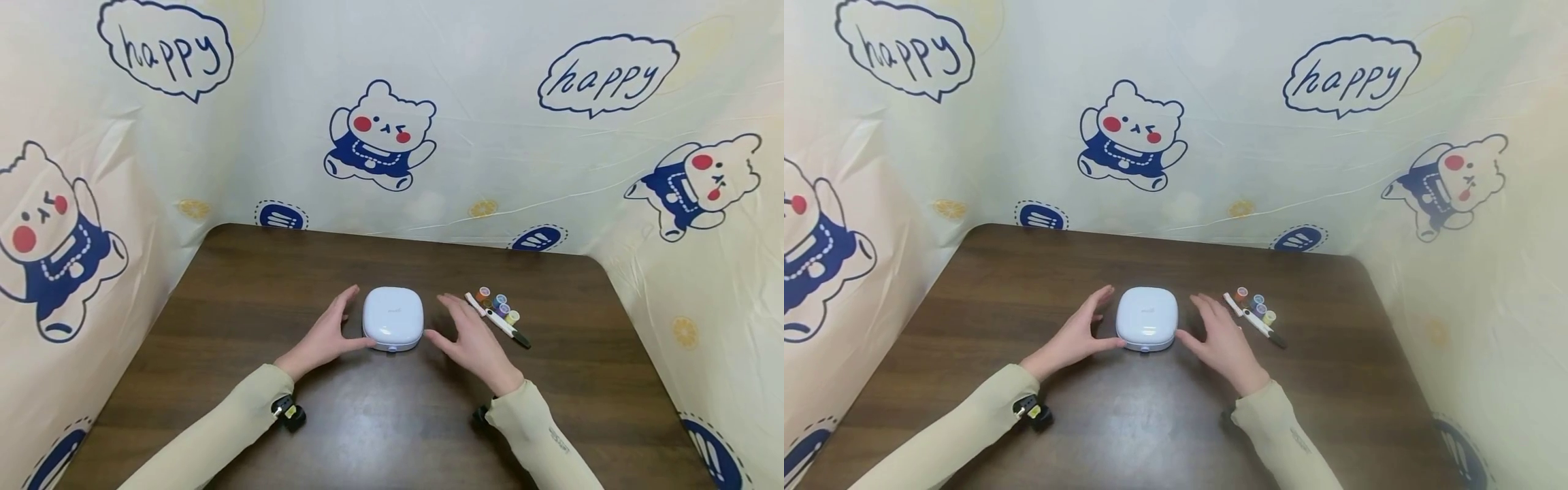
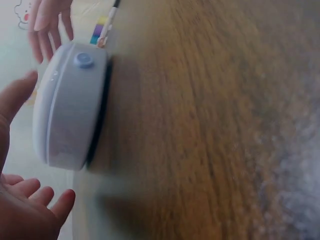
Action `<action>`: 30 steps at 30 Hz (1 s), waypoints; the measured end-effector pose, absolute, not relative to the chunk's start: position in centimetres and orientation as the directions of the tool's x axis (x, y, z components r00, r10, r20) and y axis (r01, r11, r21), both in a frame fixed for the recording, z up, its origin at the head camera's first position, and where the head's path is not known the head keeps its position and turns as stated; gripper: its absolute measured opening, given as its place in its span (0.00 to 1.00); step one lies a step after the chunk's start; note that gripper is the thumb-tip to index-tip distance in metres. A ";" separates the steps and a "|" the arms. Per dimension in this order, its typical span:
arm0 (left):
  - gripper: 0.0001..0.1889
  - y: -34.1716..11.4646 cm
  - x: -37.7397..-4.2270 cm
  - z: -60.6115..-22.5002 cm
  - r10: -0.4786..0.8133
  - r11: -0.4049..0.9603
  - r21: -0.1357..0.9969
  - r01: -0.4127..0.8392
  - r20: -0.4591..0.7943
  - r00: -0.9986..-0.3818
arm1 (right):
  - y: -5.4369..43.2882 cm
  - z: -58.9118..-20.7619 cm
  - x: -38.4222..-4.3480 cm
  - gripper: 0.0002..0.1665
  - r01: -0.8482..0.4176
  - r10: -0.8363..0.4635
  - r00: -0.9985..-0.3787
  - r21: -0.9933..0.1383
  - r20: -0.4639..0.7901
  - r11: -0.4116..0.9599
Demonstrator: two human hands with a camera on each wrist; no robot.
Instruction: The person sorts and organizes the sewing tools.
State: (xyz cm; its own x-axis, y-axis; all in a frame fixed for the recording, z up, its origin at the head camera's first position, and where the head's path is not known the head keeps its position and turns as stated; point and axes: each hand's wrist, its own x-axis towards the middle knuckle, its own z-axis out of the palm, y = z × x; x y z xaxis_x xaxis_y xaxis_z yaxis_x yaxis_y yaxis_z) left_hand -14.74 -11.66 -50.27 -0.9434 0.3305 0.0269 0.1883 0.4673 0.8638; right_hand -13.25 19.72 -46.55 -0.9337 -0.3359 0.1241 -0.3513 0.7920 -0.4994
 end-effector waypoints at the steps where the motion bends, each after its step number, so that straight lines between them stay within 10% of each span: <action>1: 0.63 -11.5 -14.9 -50.4 0.346 0.465 0.864 0.194 0.024 -0.938 | 19.5 -46.6 -13.4 0.47 -0.361 -0.348 -0.929 -0.495 0.122 0.791; 30: 0.71 -9.3 -16.8 -51.4 0.443 0.517 0.818 0.255 0.000 -0.897 | 16.4 -48.5 -17.5 0.67 -0.493 -0.617 -0.787 -0.581 -0.019 0.647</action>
